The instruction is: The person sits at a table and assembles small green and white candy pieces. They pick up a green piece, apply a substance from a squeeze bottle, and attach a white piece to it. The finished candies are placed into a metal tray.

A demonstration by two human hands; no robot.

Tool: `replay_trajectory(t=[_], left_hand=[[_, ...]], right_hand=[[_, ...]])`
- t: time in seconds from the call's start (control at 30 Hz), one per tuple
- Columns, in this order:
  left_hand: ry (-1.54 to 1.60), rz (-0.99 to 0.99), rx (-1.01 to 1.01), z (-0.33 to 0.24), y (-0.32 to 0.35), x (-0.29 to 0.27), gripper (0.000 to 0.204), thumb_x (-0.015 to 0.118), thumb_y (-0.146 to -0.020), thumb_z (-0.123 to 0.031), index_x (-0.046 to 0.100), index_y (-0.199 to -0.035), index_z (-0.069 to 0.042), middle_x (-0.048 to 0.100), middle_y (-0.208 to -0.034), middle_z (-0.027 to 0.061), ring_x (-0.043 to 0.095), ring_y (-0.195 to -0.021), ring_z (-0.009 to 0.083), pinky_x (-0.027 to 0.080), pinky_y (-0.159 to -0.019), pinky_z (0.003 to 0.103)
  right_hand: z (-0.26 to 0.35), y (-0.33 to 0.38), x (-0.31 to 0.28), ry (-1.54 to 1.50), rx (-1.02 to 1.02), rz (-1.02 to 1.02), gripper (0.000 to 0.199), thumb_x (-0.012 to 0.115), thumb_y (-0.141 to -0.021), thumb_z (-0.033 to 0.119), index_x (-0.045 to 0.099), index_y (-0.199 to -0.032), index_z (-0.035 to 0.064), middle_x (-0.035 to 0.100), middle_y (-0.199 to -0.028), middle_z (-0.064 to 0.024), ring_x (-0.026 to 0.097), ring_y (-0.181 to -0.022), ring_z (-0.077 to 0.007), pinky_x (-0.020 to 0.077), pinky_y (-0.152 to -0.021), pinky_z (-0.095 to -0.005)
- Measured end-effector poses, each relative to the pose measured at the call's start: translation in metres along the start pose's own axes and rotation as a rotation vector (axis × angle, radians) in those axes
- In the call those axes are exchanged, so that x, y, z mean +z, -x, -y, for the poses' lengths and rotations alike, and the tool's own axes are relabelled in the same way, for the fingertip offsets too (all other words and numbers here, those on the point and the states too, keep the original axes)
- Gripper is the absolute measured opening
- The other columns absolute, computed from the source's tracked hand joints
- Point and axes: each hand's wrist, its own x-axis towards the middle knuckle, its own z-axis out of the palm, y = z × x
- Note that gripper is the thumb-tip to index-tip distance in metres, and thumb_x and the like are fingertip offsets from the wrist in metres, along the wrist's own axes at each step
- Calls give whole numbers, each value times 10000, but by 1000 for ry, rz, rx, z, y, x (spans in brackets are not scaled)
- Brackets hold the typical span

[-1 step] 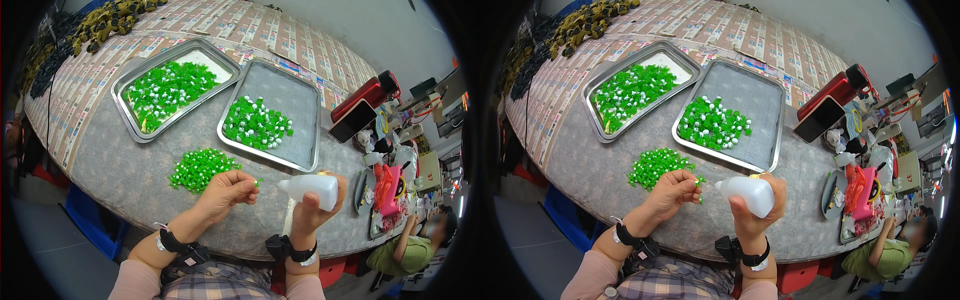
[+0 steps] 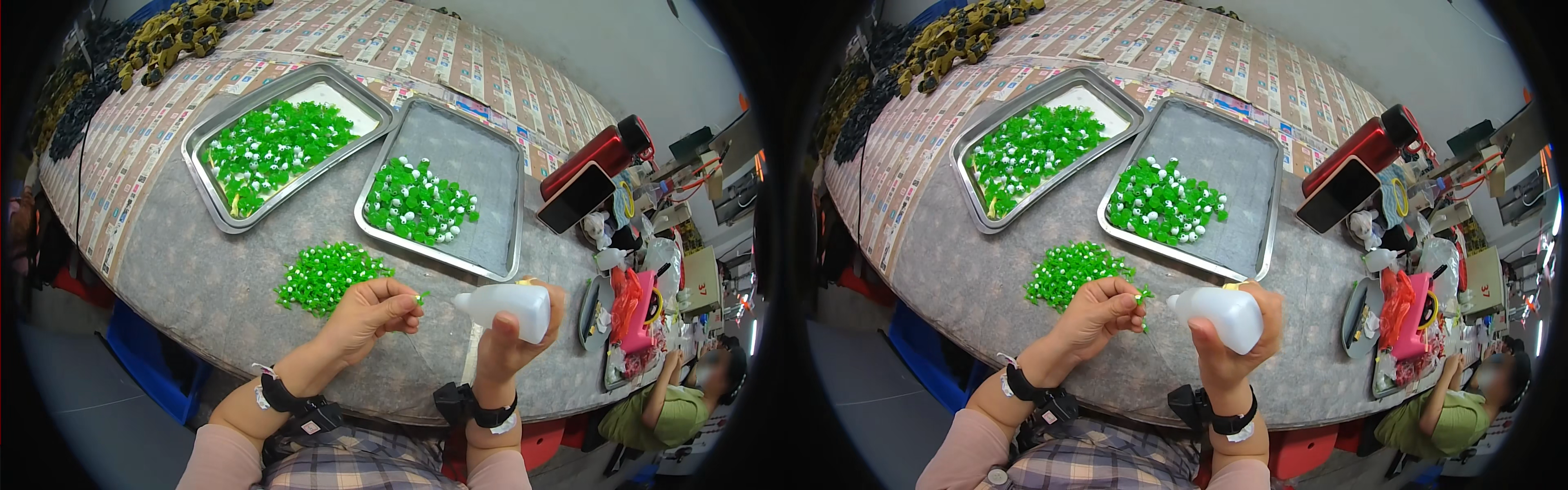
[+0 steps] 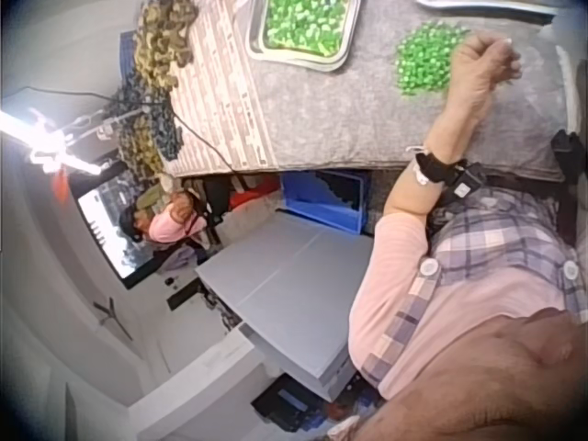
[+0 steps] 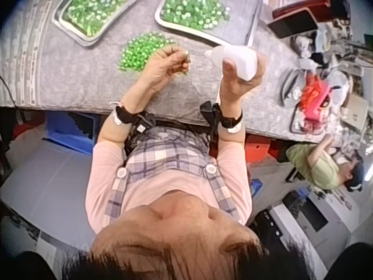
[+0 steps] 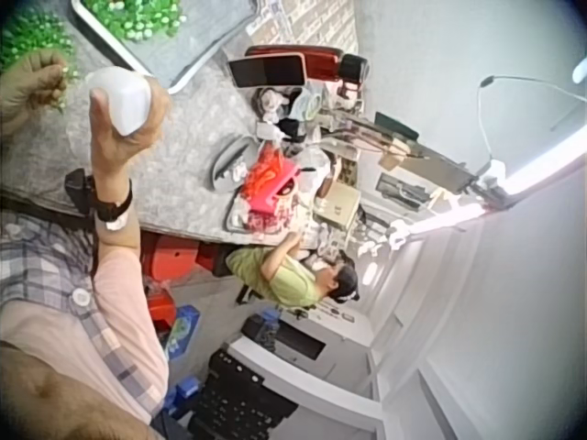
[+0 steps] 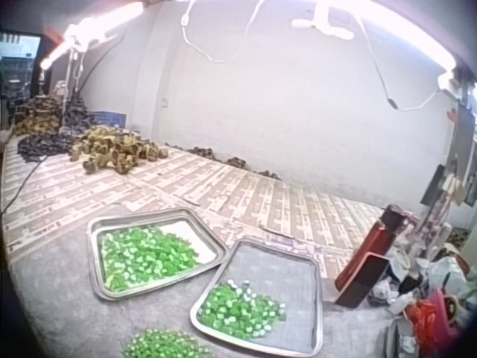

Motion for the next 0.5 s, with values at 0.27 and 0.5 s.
replay_trajectory(t=[0.27, 0.5], left_hand=[[-157, -33, 207, 3, -1, 2, 90, 580, -749, -50, 552, -829, -20, 588, -745, 72, 571, -665, 134, 481, -621, 256], [-212, -51, 283, 4, 0, 3, 97, 575, -742, -14, 556, -837, -9, 586, -746, 72, 569, -674, 136, 475, -626, 253]], right_hand=[[8, -3, 2, 75, 58, -84, 629, 550, -638, 613, 417, -774, 14, 403, -706, -38, 423, -616, -114, 354, -561, -225], [4, 0, 2, 94, 75, -19, 613, 558, -636, 600, 411, -758, 17, 404, -688, -33, 419, -608, -111, 353, -560, -228]])
